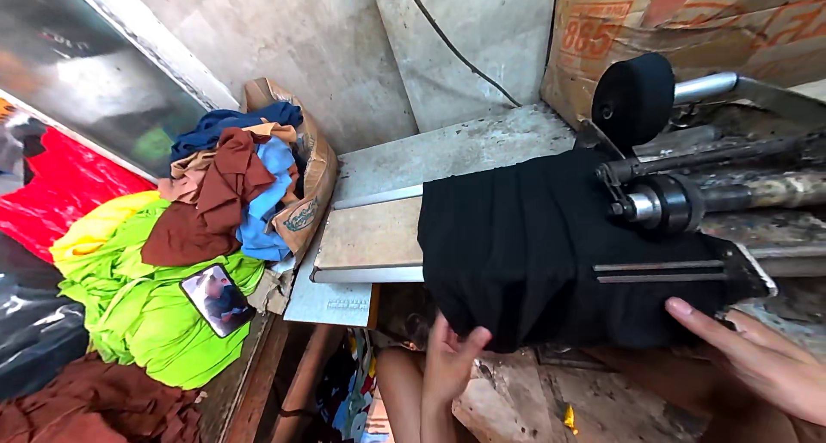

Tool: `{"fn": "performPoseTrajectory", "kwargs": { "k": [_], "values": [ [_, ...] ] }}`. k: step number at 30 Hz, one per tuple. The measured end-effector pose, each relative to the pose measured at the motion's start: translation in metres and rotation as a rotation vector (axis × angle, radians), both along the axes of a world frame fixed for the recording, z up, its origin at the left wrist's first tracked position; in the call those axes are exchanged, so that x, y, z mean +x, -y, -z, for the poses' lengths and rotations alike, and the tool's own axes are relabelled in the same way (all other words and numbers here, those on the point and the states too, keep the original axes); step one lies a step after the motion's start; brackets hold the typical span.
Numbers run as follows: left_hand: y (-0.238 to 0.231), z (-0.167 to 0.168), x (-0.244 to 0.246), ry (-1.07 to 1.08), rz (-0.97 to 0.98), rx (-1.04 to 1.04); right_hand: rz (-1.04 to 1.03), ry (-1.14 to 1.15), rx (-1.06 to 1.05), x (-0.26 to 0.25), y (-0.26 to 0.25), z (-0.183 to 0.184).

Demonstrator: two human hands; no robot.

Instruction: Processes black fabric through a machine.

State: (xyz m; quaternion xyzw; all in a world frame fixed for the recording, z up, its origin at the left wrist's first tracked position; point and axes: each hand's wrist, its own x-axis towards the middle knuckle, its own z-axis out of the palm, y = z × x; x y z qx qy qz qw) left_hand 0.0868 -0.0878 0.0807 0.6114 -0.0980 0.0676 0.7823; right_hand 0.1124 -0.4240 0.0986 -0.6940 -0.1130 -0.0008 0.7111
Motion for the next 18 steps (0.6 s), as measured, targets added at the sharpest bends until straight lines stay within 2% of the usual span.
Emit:
{"fn": "performPoseTrajectory", "kwargs": {
  "k": [1, 3, 5, 9, 13, 16, 18],
  "values": [
    [0.002, -0.001, -0.002, -0.024, 0.032, 0.033, 0.001, -0.007, -0.001, 0.0, 0.0, 0.0],
    [-0.001, -0.001, -0.005, 0.039, 0.072, -0.097, -0.001, -0.016, -0.012, 0.0, -0.002, -0.003],
    [-0.006, 0.0, -0.002, 0.079, 0.014, -0.179, 0.019, -0.024, -0.054, -0.002, -0.005, -0.01],
    [0.001, -0.003, -0.008, -0.012, -0.053, 0.03, 0.0, -0.093, -0.155, -0.006, -0.004, -0.028],
    [-0.008, -0.005, -0.003, 0.103, 0.05, -0.145, -0.064, -0.119, -0.18, -0.003, 0.003, -0.025],
    [-0.002, -0.009, -0.006, 0.044, 0.02, 0.067, -0.094, -0.128, -0.165, -0.001, 0.002, -0.026],
    [-0.006, -0.006, -0.005, 0.062, 0.083, -0.02, -0.104, -0.138, -0.162, -0.001, 0.002, -0.027]
  ]
}}
